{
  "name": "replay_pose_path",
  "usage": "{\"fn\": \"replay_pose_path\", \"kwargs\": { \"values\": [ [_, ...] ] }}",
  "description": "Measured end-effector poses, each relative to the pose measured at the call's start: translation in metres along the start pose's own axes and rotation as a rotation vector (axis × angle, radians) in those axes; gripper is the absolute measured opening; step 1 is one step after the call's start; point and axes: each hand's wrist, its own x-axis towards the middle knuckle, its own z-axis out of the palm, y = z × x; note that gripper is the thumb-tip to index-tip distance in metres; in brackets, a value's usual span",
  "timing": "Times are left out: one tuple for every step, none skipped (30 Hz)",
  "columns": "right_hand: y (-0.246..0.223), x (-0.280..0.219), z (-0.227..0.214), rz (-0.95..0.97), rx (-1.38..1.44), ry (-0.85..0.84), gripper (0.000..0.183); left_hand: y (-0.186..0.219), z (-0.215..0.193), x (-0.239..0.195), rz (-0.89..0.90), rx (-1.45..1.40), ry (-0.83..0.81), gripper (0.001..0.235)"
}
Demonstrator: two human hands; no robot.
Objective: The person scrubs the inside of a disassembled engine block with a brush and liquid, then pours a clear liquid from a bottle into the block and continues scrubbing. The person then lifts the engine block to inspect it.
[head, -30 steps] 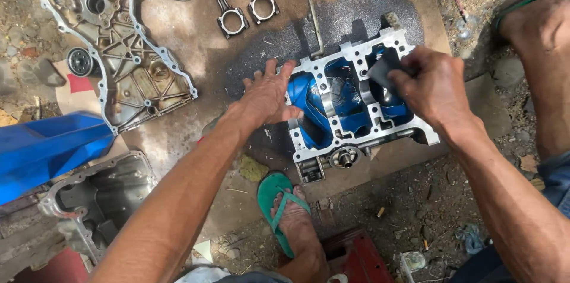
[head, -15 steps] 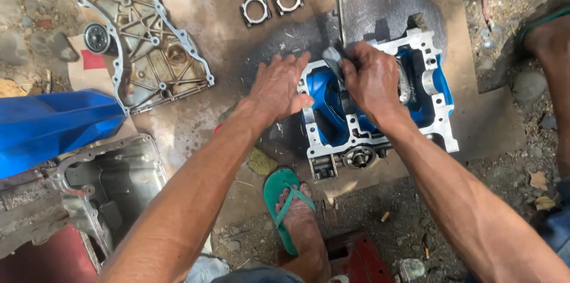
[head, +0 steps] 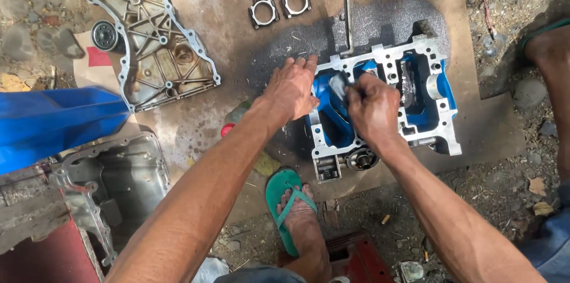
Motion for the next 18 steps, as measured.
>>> {"fn": "replay_pose_path", "kwargs": {
  "values": [
    [0.0, 0.018, 0.002, 0.003, 0.0, -0.006, 0.018, -0.001, 0.001, 0.0, -0.002, -0.003, -0.005, 0.096],
    [0.001, 0.034, 0.002, -0.077, -0.01, 0.052, 0.016, 0.0, 0.002, 0.0, 0.005, -0.006, 0.012, 0.096],
    [0.001, 0.051, 0.002, -0.157, -0.02, 0.11, 0.017, 0.0, 0.002, -0.001, 0.011, -0.009, 0.028, 0.095],
    [-0.012, 0.05, -0.006, -0.167, -0.019, 0.116, 0.017, 0.001, 0.002, -0.002, 0.01, -0.007, 0.039, 0.095],
    [-0.025, 0.049, -0.014, -0.129, -0.035, 0.107, 0.014, 0.002, 0.001, -0.003, 0.003, -0.004, 0.025, 0.094],
    [-0.038, 0.049, -0.022, -0.088, -0.052, 0.103, 0.023, 0.002, -0.001, -0.003, 0.001, 0.002, 0.01, 0.093],
    [-0.039, 0.042, -0.022, -0.093, -0.051, 0.114, 0.023, 0.001, -0.005, -0.001, 0.005, 0.008, 0.02, 0.093],
    [-0.038, 0.029, -0.022, -0.137, -0.016, 0.082, 0.031, 0.001, -0.003, -0.002, 0.004, 0.007, 0.019, 0.095],
    [-0.037, 0.016, -0.02, -0.181, 0.019, 0.05, 0.04, 0.0, 0.0, -0.002, 0.003, 0.006, 0.017, 0.096],
    [-0.025, 0.023, -0.019, -0.18, 0.021, 0.045, 0.04, -0.001, -0.001, -0.001, -0.001, 0.003, 0.013, 0.096],
    [-0.013, 0.029, -0.017, -0.253, -0.076, 0.067, 0.035, -0.002, -0.001, 0.0, 0.014, -0.018, 0.03, 0.094],
    [0.0, 0.029, -0.016, -0.315, -0.175, 0.082, 0.03, -0.002, 0.002, -0.001, 0.032, -0.043, 0.033, 0.091],
    [0.005, 0.023, -0.009, -0.302, -0.175, 0.069, 0.03, 0.0, 0.008, -0.006, 0.032, -0.048, 0.016, 0.091],
    [0.009, 0.031, -0.003, -0.282, -0.234, 0.08, 0.023, 0.0, 0.003, -0.003, 0.026, -0.043, 0.02, 0.092],
    [0.011, 0.04, 0.003, -0.261, -0.292, 0.092, 0.02, 0.0, -0.003, -0.002, 0.02, -0.037, 0.023, 0.093],
    [0.001, 0.035, 0.005, -0.275, -0.293, 0.113, 0.02, -0.001, -0.007, 0.0, 0.024, -0.028, 0.046, 0.093],
    [-0.008, 0.029, 0.008, -0.271, -0.332, 0.04, 0.025, -0.003, -0.01, 0.003, 0.017, -0.032, 0.035, 0.093],
    [-0.012, 0.006, 0.009, -0.241, -0.376, -0.06, 0.03, 0.0, 0.0, -0.001, 0.014, -0.049, -0.011, 0.092]
  ]
}}
